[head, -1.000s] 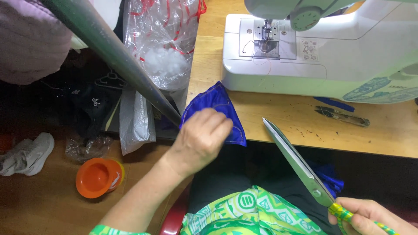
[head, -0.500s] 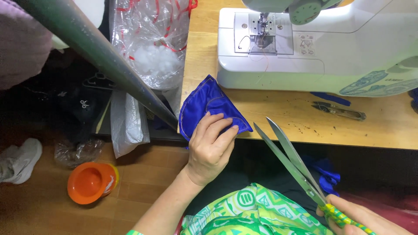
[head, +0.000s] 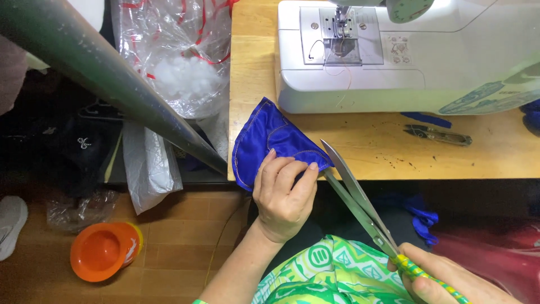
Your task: Sewing a small blue fabric piece and then trimming it with scissors to a specific shape.
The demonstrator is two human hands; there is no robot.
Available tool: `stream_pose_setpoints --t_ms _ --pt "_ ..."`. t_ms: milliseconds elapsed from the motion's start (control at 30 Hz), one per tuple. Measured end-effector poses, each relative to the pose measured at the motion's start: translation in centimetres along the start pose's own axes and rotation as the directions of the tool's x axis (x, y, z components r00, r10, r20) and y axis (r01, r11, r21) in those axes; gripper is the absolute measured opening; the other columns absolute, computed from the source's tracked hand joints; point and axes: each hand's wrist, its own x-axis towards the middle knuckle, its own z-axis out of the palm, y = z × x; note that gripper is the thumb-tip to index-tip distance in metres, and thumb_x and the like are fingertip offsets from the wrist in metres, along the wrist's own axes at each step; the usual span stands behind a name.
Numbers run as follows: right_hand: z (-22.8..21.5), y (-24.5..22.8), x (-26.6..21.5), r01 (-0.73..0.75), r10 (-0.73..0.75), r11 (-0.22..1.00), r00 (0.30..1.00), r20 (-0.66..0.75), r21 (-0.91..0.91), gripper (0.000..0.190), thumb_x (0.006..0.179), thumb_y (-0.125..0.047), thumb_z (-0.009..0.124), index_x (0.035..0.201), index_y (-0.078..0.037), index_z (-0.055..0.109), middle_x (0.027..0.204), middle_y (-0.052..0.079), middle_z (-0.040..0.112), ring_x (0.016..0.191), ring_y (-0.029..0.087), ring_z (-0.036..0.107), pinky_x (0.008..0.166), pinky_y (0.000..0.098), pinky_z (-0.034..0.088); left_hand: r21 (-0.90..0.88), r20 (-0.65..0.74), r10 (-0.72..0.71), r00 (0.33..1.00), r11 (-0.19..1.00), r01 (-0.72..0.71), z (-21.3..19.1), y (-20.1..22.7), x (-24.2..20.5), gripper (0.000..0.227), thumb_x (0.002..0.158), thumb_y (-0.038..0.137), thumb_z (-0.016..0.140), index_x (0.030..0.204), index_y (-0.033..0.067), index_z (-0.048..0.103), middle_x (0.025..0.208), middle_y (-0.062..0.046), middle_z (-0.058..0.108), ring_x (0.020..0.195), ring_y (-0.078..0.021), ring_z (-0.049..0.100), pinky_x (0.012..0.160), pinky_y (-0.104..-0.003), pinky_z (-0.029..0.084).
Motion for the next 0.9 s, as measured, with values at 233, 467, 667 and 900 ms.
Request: stream_pose_setpoints --t_ms 233,467,667,900 --pt "1.9 -4.4 -3.7 0.019 0.124 0.775 0.976 -0.182 0.632 0.048 0.084 -0.014 0.074 0.131 -0.021 0.083 0.113 0.001 0.092 0.099 0.012 0.074 0.100 0.0240 0.047 -0.001 0.002 0.002 1.000 1.000 -0.002 -0.1 0.0 0.0 0.013 0.086 -0.005 0.075 0.095 0.0044 0.073 0.092 -0.010 0.065 0.086 -0.0288 0.063 0.090 -0.055 0.061" --pt "2.1 -7.3 -5.4 0.120 0.102 0.596 0.969 -0.224 0.794 0.046 0.085 0.002 0.074 0.130 -0.001 0.085 0.103 0.022 0.094 0.085 0.027 0.070 0.080 0.0357 0.050 -0.024 0.019 0.012 1.000 1.000 -0.011 -0.4 -0.2 -0.2 0.013 0.086 -0.003 0.077 0.095 0.0052 0.073 0.092 -0.010 0.065 0.086 -0.0289 0.063 0.090 -0.056 0.060" --pt "2.6 -7.8 -5.0 0.134 0.051 0.612 0.977 -0.208 0.779 0.049 0.085 0.000 0.073 0.132 -0.003 0.083 0.106 0.020 0.095 0.086 0.027 0.072 0.080 0.0358 0.051 -0.034 0.028 0.002 1.000 0.999 -0.001 -0.6 -0.1 -0.2 0.011 0.087 -0.003 0.077 0.094 0.0043 0.073 0.092 -0.010 0.065 0.086 -0.0294 0.063 0.092 -0.056 0.059" --pt "2.5 -8.4 -5.3 0.145 -0.006 0.624 0.984 -0.181 0.768 0.051 0.084 -0.001 0.073 0.135 -0.006 0.080 0.109 0.019 0.095 0.086 0.027 0.074 0.081 0.0360 0.053 -0.048 0.037 -0.014 0.999 0.999 0.016 -0.6 -0.1 -0.5 0.012 0.085 -0.004 0.078 0.094 0.0036 0.074 0.093 -0.011 0.065 0.088 -0.0301 0.064 0.093 -0.057 0.059"
